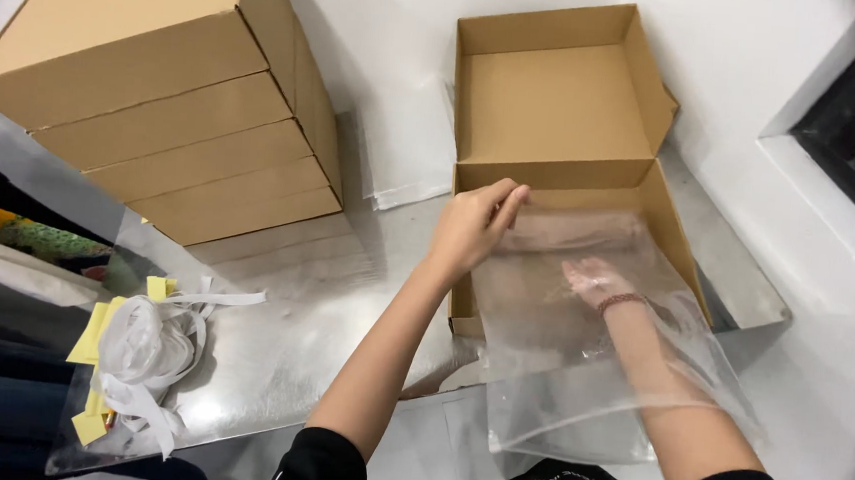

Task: The person places a plastic-wrapped item into a cardboard box and closes it. They then tie a white ribbon around the box and attach a yellow sticky note. Later, they open another box, remove a wrapped garment, and hang it on a clothing rack.

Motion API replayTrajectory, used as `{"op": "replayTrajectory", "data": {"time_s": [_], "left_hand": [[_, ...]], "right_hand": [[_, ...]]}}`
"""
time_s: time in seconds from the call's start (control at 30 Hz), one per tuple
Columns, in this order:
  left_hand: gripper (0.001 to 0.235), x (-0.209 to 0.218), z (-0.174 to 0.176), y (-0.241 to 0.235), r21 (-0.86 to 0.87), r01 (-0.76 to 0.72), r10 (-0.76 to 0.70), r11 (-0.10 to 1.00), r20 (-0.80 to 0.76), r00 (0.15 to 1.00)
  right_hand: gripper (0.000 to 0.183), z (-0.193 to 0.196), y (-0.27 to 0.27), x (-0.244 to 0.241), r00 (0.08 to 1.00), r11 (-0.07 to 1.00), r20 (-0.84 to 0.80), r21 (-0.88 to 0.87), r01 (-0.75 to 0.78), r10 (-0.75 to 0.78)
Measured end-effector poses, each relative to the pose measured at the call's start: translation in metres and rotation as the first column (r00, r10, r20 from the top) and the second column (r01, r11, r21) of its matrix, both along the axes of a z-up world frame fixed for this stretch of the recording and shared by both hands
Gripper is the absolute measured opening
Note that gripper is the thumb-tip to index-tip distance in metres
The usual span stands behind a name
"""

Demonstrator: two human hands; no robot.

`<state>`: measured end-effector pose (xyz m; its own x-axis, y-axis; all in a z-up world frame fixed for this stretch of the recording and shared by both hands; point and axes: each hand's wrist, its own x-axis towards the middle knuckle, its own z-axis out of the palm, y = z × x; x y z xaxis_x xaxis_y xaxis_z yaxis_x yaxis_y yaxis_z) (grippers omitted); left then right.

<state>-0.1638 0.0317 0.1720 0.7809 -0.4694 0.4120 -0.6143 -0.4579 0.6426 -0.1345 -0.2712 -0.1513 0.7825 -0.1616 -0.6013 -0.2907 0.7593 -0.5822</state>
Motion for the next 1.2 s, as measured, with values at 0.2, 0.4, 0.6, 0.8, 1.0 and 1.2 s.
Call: {"op": "replayTrajectory", "data": {"time_s": [0.2,0.4,0.6,0.8,1.0,1.2], "left_hand": [[0.033,0.048,-0.008,-0.009,-0.036,-0.038,0.033,0.999,-0.136,0.99],[0.036,0.066,-0.023,-0.014,0.033,-0.081,0.087,0.996,-0.287,0.954],[0.036,0.087,-0.065,0.002,0.144,-0.159,0.2,0.977,-0.35,0.915],[0.034,0.114,-0.064,-0.015,-0.067,-0.232,0.201,0.97,-0.311,0.929],[0.034,0.137,-0.051,-0.05,-0.164,-0.179,0.142,0.97,-0.215,0.966],[0.054,0.158,-0.016,-0.083,-0.46,0.1,-0.284,0.882,-0.351,0.893]], "right_hand": [[0.101,-0.024,-0.01,0.045,0.971,0.955,-0.168,0.217,0.204,-0.169],[0.115,-0.122,-0.027,0.143,0.885,0.927,-0.419,-0.372,0.036,-0.203],[0.095,0.011,0.038,0.113,0.869,0.85,-0.349,-0.509,0.137,-0.35],[0.092,0.141,0.037,0.087,0.995,0.87,-0.104,-0.491,-0.048,-0.004],[0.042,0.19,-0.005,0.07,0.726,0.456,0.214,-0.877,-0.153,0.653],[0.04,0.258,0.014,0.058,0.784,0.659,0.314,-0.736,-0.155,0.535]]}}
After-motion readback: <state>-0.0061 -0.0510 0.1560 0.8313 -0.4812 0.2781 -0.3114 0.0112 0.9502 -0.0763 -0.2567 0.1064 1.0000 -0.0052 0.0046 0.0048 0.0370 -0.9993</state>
